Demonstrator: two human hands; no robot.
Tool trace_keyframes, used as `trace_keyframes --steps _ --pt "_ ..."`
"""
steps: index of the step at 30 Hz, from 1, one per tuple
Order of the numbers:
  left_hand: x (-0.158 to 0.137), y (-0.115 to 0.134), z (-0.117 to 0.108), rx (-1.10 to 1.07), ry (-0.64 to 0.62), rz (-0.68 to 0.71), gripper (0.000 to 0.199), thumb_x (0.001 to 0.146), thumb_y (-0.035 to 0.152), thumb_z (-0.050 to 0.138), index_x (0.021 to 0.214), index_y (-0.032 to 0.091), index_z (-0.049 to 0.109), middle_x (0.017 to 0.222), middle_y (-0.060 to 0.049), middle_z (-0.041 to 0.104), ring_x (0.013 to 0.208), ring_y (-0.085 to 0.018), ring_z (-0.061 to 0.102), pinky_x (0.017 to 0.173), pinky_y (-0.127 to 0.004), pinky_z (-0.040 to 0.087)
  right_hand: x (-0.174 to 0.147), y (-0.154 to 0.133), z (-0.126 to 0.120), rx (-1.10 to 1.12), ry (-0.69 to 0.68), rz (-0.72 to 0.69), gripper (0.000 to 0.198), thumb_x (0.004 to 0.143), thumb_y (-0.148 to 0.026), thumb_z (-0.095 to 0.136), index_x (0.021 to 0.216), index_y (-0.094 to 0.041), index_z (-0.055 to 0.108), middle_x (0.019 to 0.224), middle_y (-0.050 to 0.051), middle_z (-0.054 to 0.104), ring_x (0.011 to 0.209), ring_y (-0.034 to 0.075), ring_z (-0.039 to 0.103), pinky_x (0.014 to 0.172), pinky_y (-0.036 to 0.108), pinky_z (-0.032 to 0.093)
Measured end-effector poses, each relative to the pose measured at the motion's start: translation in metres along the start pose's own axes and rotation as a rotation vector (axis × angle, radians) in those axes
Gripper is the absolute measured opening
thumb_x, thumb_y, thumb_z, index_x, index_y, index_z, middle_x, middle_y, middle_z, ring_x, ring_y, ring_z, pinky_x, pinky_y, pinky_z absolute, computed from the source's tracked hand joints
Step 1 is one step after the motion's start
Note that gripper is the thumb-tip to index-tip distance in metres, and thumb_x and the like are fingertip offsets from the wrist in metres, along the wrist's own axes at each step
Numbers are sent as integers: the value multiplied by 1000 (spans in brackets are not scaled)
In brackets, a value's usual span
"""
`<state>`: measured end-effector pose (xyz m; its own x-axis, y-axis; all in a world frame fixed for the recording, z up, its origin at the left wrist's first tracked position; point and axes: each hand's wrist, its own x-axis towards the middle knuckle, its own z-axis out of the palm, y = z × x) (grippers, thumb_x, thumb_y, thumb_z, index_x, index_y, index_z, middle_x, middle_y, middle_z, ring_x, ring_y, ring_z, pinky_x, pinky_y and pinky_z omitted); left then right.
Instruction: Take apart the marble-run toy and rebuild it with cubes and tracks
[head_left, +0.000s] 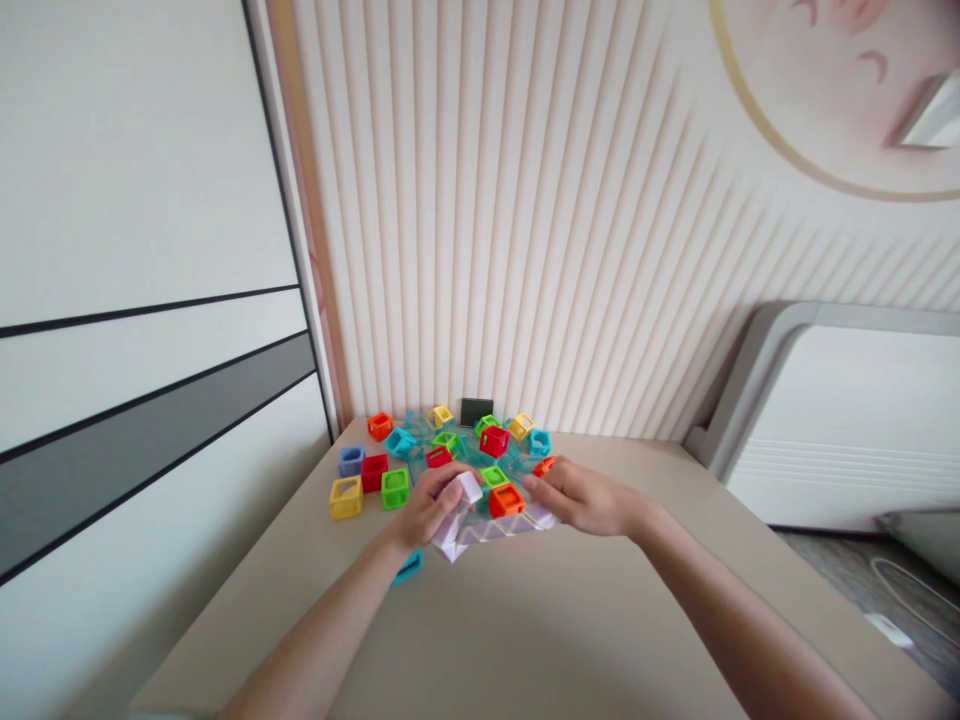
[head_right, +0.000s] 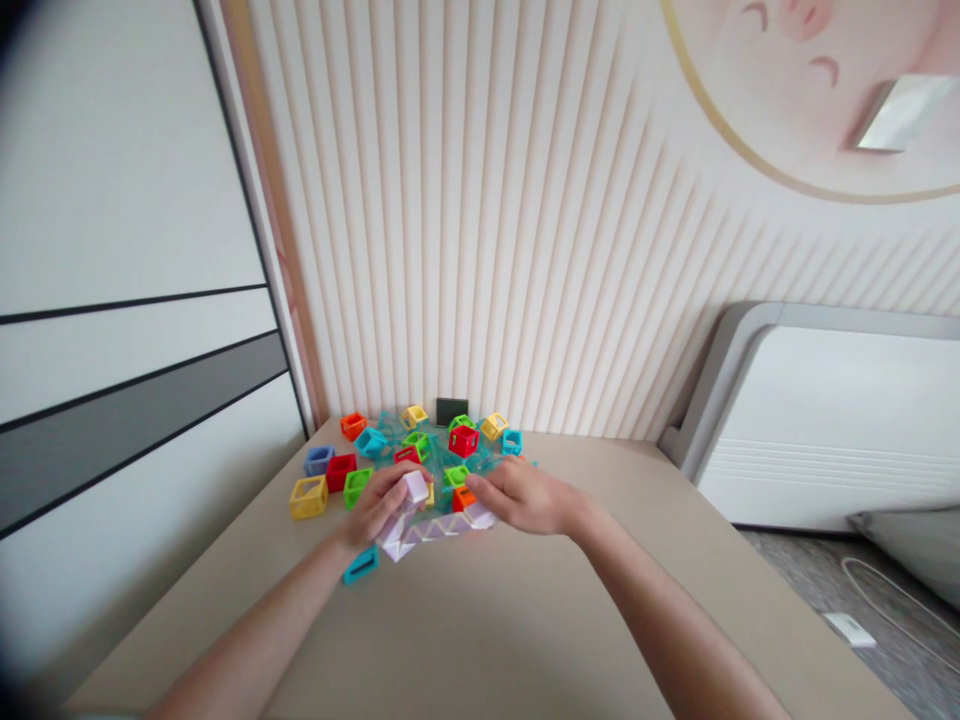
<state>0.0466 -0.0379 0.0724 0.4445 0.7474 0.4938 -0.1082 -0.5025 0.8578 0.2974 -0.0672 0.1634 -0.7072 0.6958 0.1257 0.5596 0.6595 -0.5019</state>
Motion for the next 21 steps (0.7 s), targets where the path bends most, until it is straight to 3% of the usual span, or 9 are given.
trace_keyframes --steps 4,10,12,16,21 --pt "-2 -3 20 -316 144 -120 48 91 65 51 97 18 61 70 -2 63 56 -13 53 52 -26 40 11 8 6 403 196 128 72 97 -73 24 53 -21 46 42 -4 38 39 9 32 40 24 25" --pt "-2 -16 43 -438 322 -256 56 86 74 52 102 21 56 74 1 60 63 -14 57 60 -27 48 38 17 45 668 597 265 77 92 -80 17 46 -24 40 34 -3 35 32 10 32 37 25 26" --pt "-3 -18 44 -363 383 -257 54 88 72 52 105 21 56 77 1 62 67 -14 58 63 -26 48 48 16 60 696 765 301 75 91 -82 16 48 -25 38 35 -3 35 32 10 31 36 26 24" --pt "-6 -18 38 -23 471 -101 45 96 63 45 107 21 57 83 -1 63 72 -16 60 67 -26 48 58 17 79 620 1015 367 69 92 -80 22 52 -25 36 42 -4 37 37 11 33 38 25 24" --pt "-8 -17 38 312 464 1 29 99 46 46 111 21 53 92 -5 69 81 -20 66 75 -30 51 53 31 80 377 991 478 69 96 -73 19 53 -24 41 46 -1 45 43 14 42 44 26 29"
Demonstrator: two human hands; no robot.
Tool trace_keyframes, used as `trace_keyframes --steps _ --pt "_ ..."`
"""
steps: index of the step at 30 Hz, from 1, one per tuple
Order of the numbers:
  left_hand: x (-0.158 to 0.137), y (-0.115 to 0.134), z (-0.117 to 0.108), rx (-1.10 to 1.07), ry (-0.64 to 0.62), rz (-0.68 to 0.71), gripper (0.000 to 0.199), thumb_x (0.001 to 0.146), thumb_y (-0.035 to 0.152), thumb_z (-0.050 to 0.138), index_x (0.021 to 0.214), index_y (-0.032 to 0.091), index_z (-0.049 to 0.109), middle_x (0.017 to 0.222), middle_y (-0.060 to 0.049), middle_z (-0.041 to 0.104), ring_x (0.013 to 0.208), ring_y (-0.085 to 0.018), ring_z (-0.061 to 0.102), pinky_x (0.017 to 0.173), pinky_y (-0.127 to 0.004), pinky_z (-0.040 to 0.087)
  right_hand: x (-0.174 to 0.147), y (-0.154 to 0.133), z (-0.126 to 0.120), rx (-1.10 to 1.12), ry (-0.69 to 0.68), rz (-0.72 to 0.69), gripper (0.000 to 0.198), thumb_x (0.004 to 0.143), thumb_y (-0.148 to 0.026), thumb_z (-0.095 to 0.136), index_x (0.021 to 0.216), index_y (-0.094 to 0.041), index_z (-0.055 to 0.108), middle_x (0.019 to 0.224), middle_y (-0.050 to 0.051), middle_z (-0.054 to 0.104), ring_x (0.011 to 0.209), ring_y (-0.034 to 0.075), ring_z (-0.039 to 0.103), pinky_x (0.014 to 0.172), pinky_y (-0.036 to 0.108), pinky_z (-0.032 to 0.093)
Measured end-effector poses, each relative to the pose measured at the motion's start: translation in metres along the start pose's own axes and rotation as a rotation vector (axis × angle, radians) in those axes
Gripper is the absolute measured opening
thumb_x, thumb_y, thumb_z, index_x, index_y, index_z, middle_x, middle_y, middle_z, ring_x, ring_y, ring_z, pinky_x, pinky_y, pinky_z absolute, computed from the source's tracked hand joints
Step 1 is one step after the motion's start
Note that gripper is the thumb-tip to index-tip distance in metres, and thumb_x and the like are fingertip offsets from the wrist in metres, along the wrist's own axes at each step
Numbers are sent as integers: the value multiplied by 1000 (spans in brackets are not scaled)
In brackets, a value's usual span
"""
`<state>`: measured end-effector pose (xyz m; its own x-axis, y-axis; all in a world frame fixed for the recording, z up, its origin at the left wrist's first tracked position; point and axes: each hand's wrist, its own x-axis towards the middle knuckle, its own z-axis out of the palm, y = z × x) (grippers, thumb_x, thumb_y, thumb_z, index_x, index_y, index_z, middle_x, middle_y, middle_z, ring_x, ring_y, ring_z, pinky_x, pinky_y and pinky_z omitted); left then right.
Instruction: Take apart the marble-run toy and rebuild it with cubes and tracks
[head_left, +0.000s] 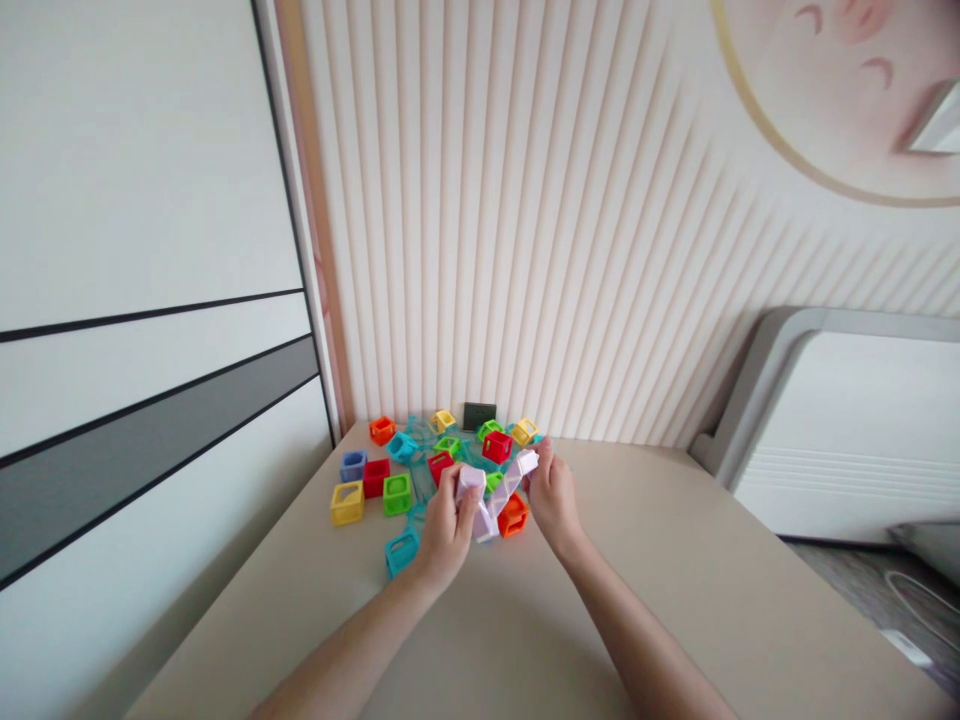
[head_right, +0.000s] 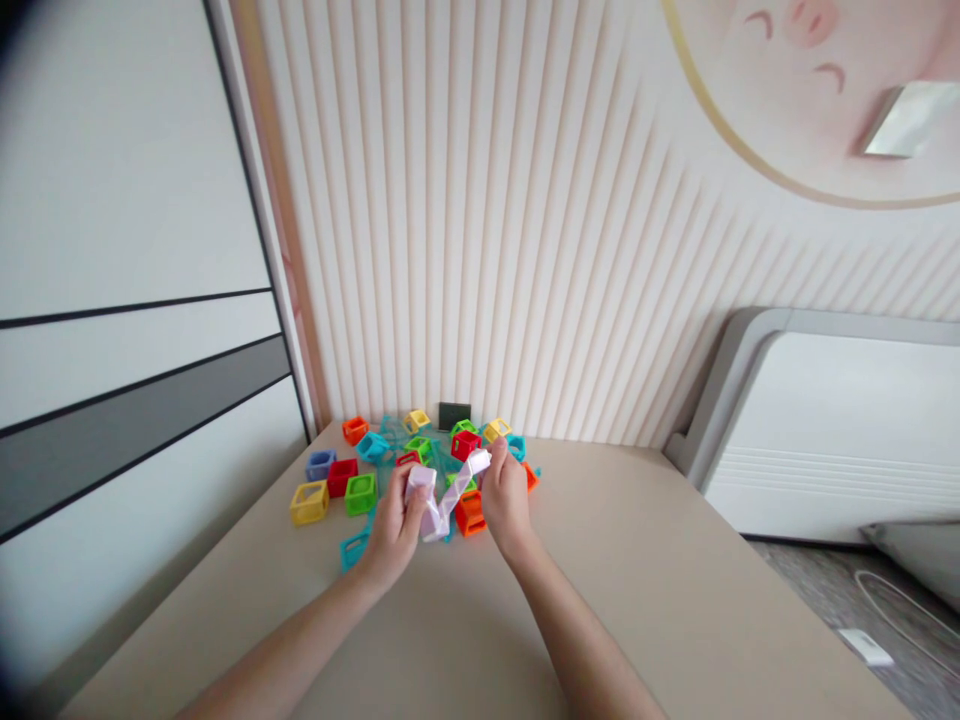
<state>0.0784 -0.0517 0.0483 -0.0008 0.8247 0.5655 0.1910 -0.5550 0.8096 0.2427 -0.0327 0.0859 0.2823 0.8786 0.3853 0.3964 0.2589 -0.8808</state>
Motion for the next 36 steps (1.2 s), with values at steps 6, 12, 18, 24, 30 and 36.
trace_keyframes --steps 6,12,18,24,30,36 --pt "5 0 0 93 -38 53 24 98 39 48 112 20 52 94 -6 70 82 -21 68 74 -30 52 -3 14 -6 59 -84 72 69 97 -72 17 76 -21 59 48 -2 48 42 16 46 44 27 34" --pt "18 2 -9 57 37 -62 28 100 45 43 104 21 55 84 -4 66 73 -20 65 67 -29 51 -13 13 -12 118 -306 -105 49 95 -61 49 124 -22 52 62 -4 55 55 16 54 53 27 45" --pt "13 -10 -16 202 41 131 25 99 39 45 114 20 52 97 -9 71 85 -22 71 74 -31 54 -14 4 -7 220 -408 39 40 91 -62 54 89 -23 46 55 -10 44 37 9 44 36 21 31" --pt "13 -16 -23 339 -30 277 25 97 38 50 116 21 52 104 -10 74 89 -24 73 77 -33 55 -17 -4 -7 249 -527 96 42 95 -62 49 83 -22 45 52 -9 51 31 7 46 33 18 30" --pt "16 -5 -23 160 -119 160 21 99 38 46 111 21 52 95 -6 71 81 -20 69 71 -29 54 -13 -4 -16 364 -625 117 40 90 -58 60 100 -21 52 73 -4 66 34 7 50 31 19 34" --pt "10 -4 -19 131 -228 145 24 98 39 49 114 21 51 96 -5 70 80 -19 68 72 -29 53 -11 3 -16 424 -635 165 39 89 -57 63 86 -20 52 55 -8 56 31 7 44 31 18 31"
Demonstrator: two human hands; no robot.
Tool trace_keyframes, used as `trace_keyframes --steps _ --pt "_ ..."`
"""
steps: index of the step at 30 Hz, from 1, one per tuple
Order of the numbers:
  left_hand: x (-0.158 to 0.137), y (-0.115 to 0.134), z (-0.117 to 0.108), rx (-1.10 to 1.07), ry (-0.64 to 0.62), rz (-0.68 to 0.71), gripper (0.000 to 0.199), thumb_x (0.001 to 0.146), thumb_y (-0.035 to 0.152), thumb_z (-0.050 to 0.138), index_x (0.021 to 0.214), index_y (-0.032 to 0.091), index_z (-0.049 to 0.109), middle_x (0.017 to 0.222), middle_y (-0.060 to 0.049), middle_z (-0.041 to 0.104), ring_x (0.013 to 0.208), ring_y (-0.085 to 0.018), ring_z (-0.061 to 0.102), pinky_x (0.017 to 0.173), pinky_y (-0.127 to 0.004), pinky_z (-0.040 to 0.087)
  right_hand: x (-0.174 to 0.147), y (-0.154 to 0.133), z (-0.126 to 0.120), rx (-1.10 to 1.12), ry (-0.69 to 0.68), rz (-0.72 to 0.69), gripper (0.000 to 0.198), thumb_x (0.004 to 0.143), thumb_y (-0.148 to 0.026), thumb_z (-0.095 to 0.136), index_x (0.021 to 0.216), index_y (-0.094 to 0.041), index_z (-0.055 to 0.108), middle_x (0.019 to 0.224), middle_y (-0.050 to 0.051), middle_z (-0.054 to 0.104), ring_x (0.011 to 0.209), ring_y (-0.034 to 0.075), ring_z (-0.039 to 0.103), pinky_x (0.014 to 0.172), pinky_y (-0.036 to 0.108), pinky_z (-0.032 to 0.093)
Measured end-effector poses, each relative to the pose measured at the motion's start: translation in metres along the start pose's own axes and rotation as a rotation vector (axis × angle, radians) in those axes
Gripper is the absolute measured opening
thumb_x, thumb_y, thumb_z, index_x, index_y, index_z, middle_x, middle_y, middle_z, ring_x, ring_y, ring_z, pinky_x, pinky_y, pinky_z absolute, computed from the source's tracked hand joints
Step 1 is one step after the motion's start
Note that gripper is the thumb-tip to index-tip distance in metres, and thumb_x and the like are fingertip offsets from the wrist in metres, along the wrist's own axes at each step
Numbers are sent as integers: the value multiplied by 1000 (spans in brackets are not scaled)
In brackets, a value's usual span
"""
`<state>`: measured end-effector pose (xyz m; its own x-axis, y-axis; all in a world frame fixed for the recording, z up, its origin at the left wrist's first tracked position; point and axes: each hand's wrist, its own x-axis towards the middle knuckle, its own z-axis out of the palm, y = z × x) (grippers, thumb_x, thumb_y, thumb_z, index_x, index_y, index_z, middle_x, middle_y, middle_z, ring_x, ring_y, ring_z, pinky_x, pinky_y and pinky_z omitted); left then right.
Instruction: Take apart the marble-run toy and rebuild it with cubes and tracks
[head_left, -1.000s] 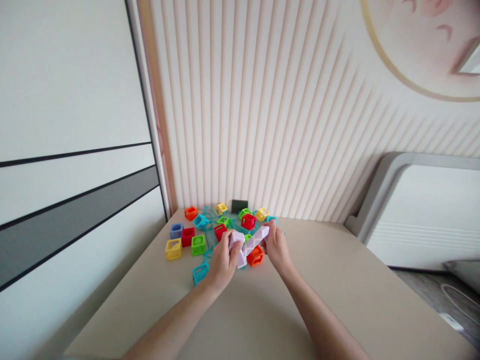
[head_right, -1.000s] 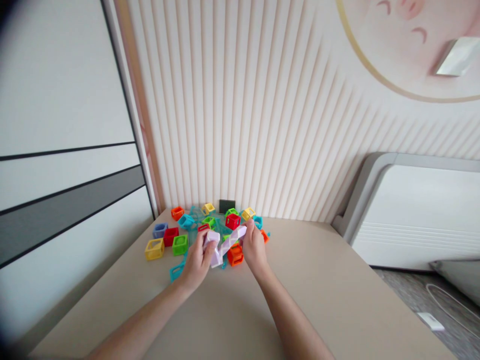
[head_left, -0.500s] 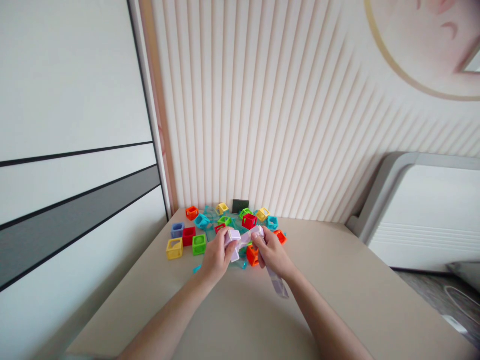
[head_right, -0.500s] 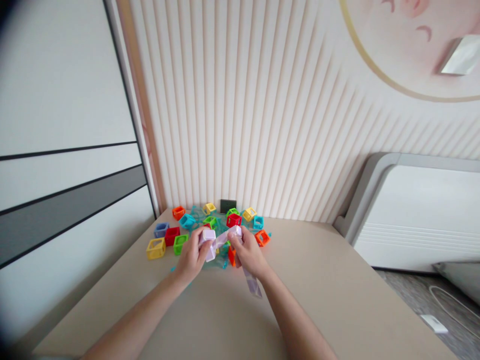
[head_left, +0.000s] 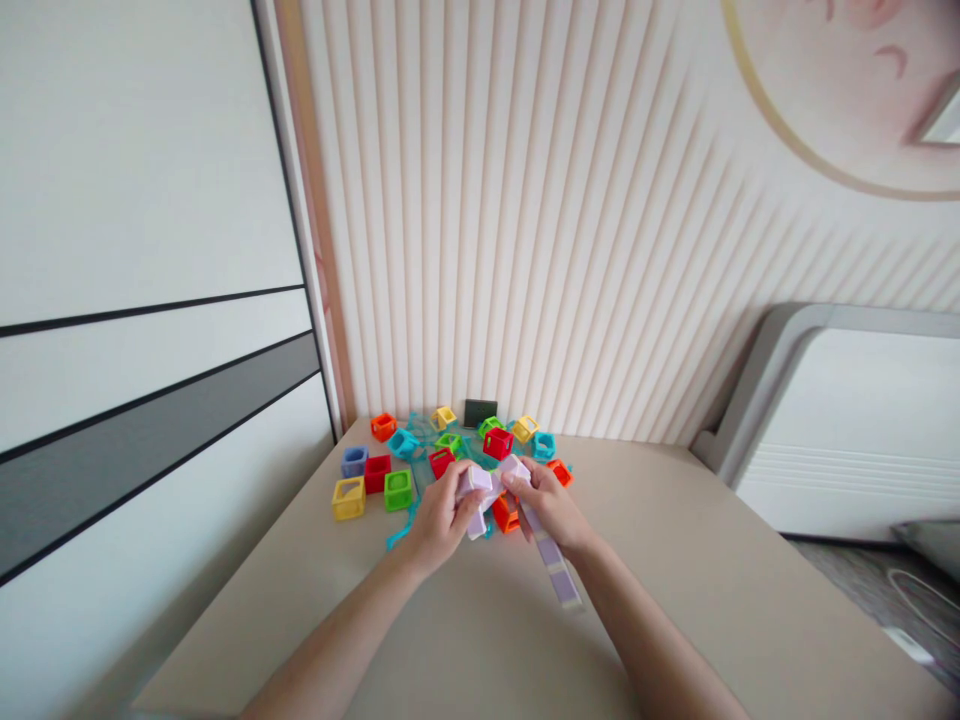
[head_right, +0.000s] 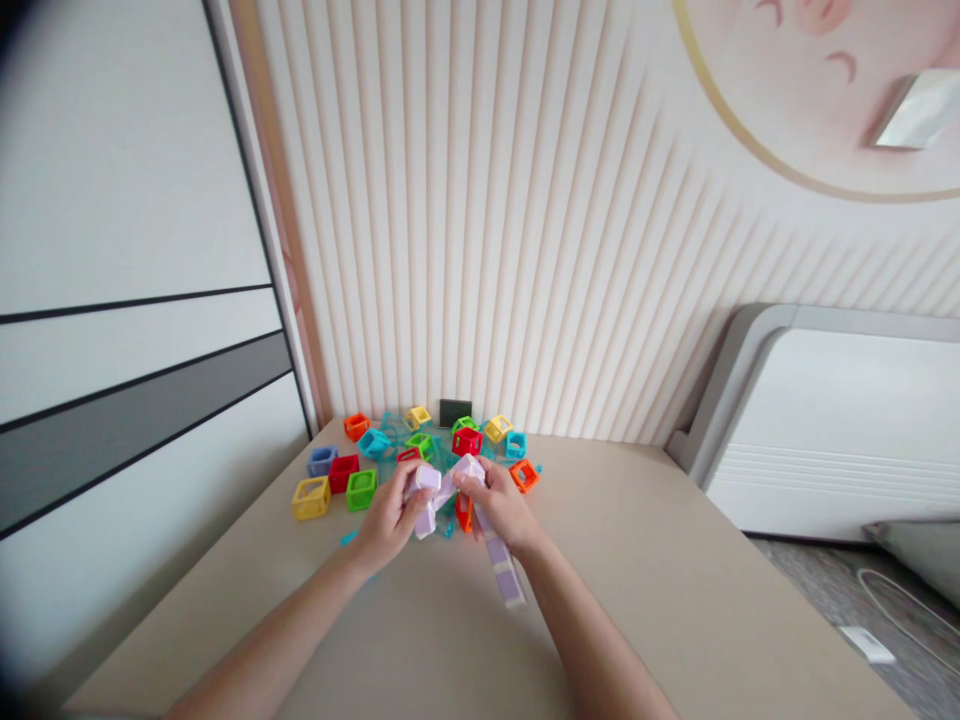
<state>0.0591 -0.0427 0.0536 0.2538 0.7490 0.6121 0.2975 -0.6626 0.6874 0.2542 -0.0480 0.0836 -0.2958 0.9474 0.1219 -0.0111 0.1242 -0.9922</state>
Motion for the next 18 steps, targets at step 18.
trace_keyframes --steps 18 --pt "7 5 13 -478 134 -457 47 88 66 55 88 19 58 71 3 61 61 -13 60 57 -23 47 -7 6 -2 -469 45 -244 29 89 -46 67 104 -22 63 71 -2 61 54 12 51 51 23 40"
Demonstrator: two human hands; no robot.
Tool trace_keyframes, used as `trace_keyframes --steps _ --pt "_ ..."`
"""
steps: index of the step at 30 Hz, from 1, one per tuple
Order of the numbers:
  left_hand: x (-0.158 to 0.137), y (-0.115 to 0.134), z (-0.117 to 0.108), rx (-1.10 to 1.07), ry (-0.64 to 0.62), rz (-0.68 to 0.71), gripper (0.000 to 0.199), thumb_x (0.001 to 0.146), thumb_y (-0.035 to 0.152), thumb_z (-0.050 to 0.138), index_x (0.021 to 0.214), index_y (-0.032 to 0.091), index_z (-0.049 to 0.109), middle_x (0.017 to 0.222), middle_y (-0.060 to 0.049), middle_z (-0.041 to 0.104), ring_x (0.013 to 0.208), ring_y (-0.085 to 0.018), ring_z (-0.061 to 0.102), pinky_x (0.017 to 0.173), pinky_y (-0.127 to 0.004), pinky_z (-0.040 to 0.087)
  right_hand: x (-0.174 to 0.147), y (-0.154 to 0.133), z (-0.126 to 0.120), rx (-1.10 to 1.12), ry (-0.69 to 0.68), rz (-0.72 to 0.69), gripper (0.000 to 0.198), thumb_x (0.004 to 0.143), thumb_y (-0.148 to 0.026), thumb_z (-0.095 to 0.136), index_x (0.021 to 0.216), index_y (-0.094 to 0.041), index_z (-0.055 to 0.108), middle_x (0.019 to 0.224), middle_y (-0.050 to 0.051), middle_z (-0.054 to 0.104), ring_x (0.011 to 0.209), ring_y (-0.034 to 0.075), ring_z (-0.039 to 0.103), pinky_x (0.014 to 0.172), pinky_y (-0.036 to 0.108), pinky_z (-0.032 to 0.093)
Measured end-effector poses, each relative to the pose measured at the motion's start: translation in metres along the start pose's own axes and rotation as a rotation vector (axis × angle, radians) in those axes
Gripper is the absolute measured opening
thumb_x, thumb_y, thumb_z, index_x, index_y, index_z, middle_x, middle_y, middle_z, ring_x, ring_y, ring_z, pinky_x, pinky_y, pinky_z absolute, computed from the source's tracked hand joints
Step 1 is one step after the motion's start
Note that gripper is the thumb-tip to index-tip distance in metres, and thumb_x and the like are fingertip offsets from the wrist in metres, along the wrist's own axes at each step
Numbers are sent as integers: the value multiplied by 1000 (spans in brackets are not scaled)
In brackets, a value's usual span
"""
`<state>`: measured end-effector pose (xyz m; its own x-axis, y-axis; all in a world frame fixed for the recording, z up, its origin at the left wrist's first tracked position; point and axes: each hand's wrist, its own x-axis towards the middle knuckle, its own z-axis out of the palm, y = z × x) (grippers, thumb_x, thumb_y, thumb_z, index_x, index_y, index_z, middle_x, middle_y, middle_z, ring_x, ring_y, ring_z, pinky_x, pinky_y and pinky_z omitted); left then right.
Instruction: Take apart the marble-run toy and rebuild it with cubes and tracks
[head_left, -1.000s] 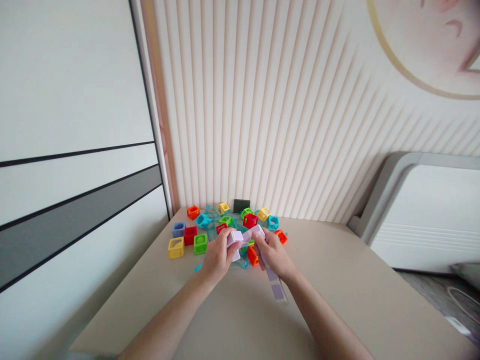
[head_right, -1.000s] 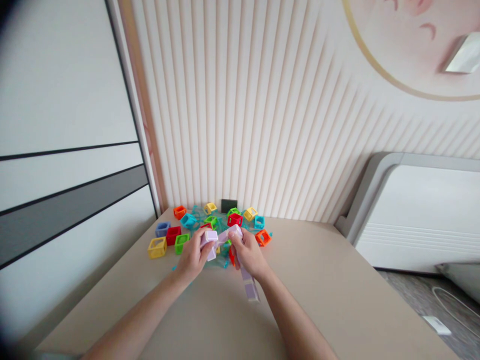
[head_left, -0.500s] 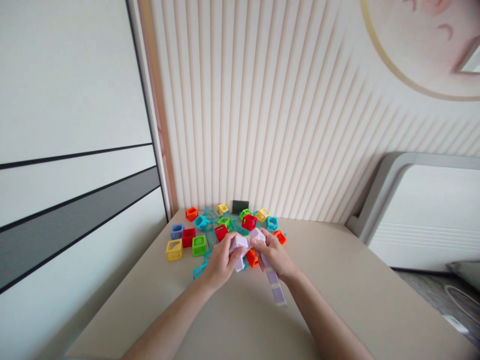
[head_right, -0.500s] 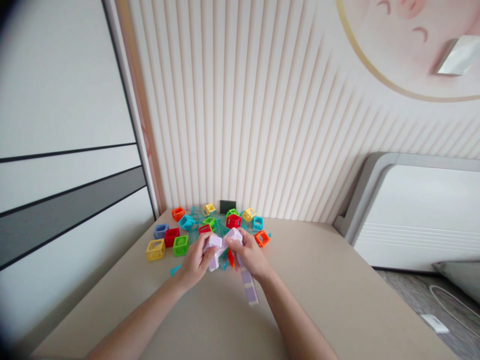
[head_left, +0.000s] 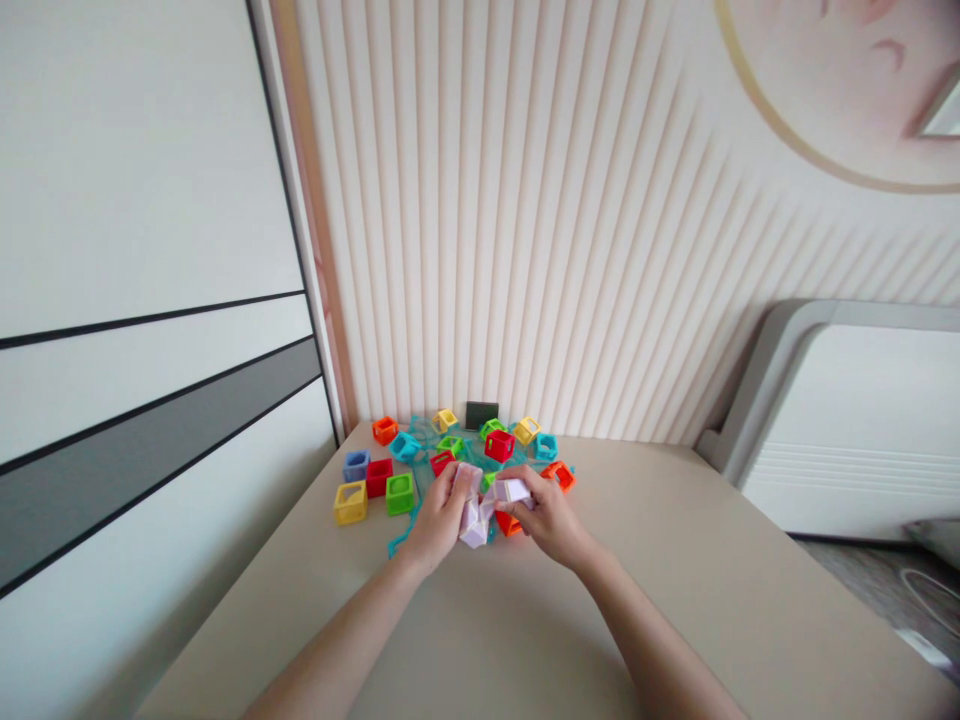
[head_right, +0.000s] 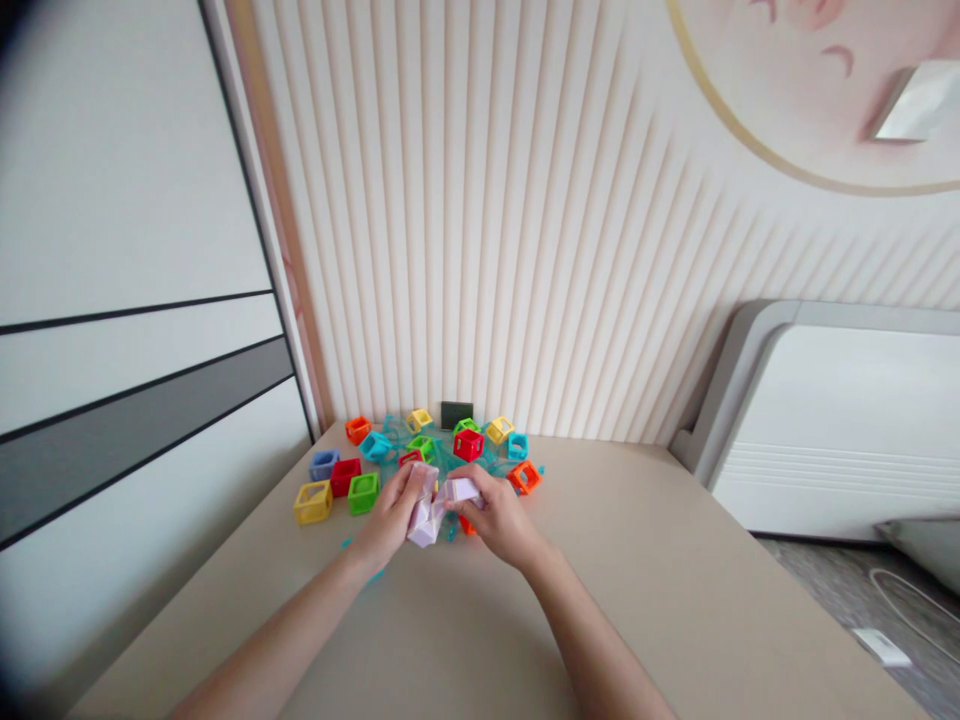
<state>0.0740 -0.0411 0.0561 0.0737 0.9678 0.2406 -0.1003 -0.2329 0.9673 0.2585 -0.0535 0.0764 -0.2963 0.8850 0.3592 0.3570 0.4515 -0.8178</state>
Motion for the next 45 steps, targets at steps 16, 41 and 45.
trace_keyframes --steps 16,41,45 --pt "1 7 4 -397 190 -74 50 80 71 63 88 23 50 54 13 40 34 -3 29 32 -13 18 4 5 9 244 -11 152 56 96 -69 40 77 -19 54 56 -4 52 41 8 41 40 20 29" --pt "0 -6 -5 15 259 147 43 93 67 46 109 27 47 78 2 60 47 -12 49 39 -22 40 1 4 28 -14 191 23 42 98 -57 47 90 -19 64 72 1 60 64 15 51 58 25 41" --pt "1 -16 -10 192 238 270 39 97 60 44 114 25 51 93 -5 67 64 -16 61 52 -25 48 -1 7 34 127 73 121 57 99 -65 35 69 -20 54 55 -2 49 49 11 42 48 22 34"
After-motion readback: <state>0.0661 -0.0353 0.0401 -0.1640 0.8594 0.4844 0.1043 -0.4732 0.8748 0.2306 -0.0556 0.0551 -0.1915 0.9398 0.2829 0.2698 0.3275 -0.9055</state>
